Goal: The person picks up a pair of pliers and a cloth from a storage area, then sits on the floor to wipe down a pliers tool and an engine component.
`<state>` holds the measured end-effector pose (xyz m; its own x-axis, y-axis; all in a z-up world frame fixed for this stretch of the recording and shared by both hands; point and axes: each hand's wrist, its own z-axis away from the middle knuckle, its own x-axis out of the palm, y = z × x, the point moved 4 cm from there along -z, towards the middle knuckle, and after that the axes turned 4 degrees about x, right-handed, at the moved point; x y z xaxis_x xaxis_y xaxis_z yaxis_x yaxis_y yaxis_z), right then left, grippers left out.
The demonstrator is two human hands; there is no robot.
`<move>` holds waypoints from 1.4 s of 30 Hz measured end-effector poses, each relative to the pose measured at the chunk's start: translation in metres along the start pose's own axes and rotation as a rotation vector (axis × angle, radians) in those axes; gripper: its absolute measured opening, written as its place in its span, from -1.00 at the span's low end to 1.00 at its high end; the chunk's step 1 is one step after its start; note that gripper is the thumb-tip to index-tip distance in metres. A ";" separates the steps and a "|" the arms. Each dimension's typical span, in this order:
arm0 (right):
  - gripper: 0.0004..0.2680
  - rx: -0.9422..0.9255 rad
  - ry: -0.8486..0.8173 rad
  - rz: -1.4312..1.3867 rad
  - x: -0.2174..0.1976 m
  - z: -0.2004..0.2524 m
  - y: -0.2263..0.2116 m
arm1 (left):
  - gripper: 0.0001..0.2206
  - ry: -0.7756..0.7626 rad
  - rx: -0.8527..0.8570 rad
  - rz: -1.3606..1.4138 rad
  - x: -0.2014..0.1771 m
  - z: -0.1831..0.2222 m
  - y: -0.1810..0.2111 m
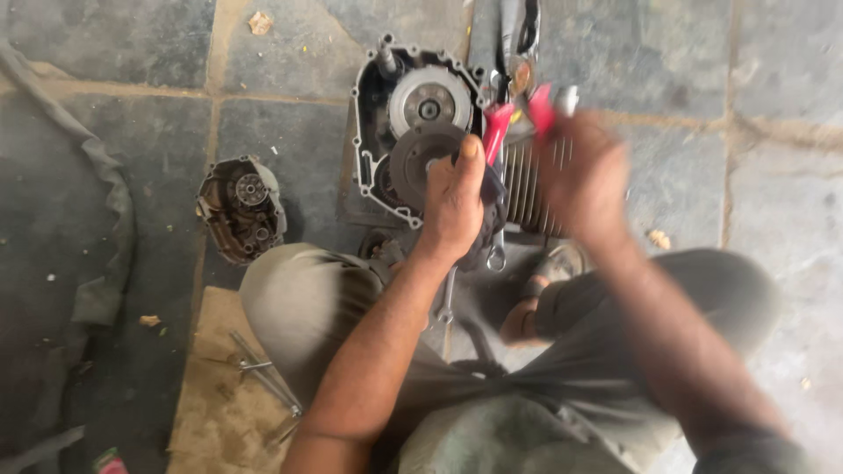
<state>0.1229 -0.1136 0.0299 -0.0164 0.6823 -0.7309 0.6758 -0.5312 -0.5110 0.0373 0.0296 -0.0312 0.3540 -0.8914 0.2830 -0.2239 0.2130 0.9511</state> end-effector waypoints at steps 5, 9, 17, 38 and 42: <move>-0.76 0.009 0.047 -0.127 0.003 0.014 -0.018 | -0.47 -0.034 -0.076 0.121 0.006 -0.004 0.004; -0.72 0.301 0.116 -0.196 -0.005 -0.006 0.013 | -0.46 0.030 -0.037 -0.068 0.002 -0.003 -0.005; -0.75 0.085 0.096 -0.052 -0.009 0.009 -0.011 | -0.45 0.019 -0.077 -0.034 0.005 -0.002 -0.008; -0.90 0.370 -0.069 -0.388 0.009 0.006 0.014 | -0.48 0.089 -0.147 0.130 -0.001 -0.004 -0.014; -0.91 0.462 -0.065 -0.465 -0.006 0.009 0.014 | -0.50 0.124 -0.084 0.082 0.002 -0.005 -0.011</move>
<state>0.1262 -0.1296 0.0232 -0.2847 0.8686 -0.4055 0.2016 -0.3593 -0.9112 0.0454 0.0276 -0.0405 0.4484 -0.8143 0.3687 -0.1816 0.3209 0.9295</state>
